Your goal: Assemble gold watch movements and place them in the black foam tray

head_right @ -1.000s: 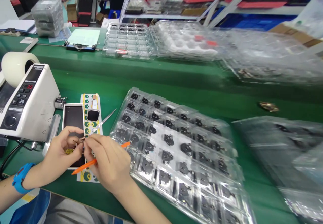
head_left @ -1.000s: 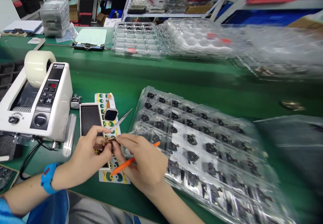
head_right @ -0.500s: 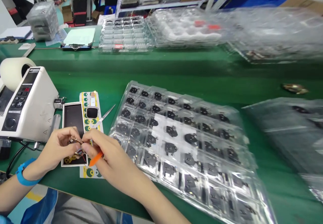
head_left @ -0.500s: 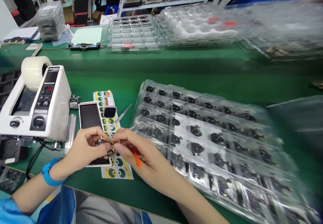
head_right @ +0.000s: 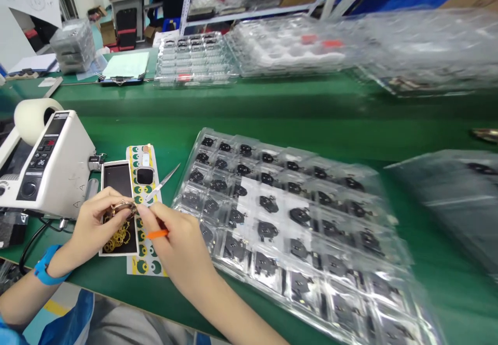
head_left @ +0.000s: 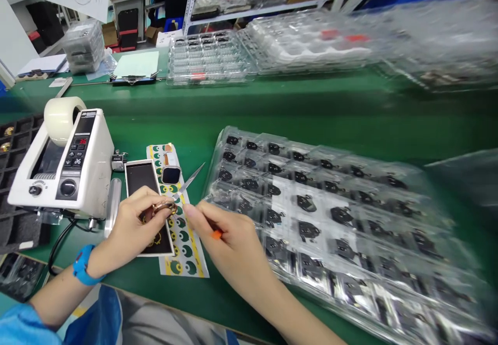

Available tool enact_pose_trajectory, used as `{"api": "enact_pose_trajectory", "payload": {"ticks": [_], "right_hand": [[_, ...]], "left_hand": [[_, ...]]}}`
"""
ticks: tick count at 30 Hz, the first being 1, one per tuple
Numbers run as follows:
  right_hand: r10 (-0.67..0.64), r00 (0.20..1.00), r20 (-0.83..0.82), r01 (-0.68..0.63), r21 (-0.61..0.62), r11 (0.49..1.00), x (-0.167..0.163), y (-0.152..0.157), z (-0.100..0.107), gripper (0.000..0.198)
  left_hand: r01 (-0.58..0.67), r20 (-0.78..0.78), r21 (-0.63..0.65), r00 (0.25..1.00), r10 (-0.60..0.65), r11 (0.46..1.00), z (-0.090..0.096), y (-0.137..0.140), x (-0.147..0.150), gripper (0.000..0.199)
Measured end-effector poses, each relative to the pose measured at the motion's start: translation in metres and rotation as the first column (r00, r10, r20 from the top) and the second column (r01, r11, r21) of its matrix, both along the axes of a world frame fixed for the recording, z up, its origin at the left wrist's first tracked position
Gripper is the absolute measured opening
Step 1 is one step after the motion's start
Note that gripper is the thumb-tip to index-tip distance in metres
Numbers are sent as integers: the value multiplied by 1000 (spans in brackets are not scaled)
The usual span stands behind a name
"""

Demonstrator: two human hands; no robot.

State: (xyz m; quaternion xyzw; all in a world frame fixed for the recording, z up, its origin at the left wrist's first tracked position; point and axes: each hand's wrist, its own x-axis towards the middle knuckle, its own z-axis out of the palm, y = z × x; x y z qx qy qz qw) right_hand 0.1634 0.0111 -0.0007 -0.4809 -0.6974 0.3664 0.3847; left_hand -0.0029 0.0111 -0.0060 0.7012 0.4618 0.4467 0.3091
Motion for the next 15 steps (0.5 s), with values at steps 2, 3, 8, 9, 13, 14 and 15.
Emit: {"api": "enact_pose_trajectory", "payload": {"ticks": [2,3,8,9,13,14,15], "right_hand": [[51,997,-60,-56,-89,994,-2,-1,0,38],[72,993,-94,-84,-133,988,-4,-2,0,35],[39,979,-202,-85,-220,972,-9,-4,-2,36],[47,976,-214,-95,-221,971,-8,-5,-3,37],[-16,971,-240,-29,-181,983,7,-5,-18,29],[-80,967,-242,43,-157,987,13,-4,-25,26],[-140,959,-245,109,-136,985,20,-2,-33,24]], "left_hand": [[-48,-139,300,986,93,953,-8,-1,0,18],[-51,-213,436,964,158,899,-12,-2,0,21],[42,-457,670,810,367,741,-23,-7,10,30],[39,-463,660,808,364,750,-23,-10,12,32],[-163,-226,457,929,292,874,-16,-38,8,30],[-271,-59,311,951,303,911,-15,-48,2,29],[-370,127,124,926,355,921,-14,-58,-6,30]]}}
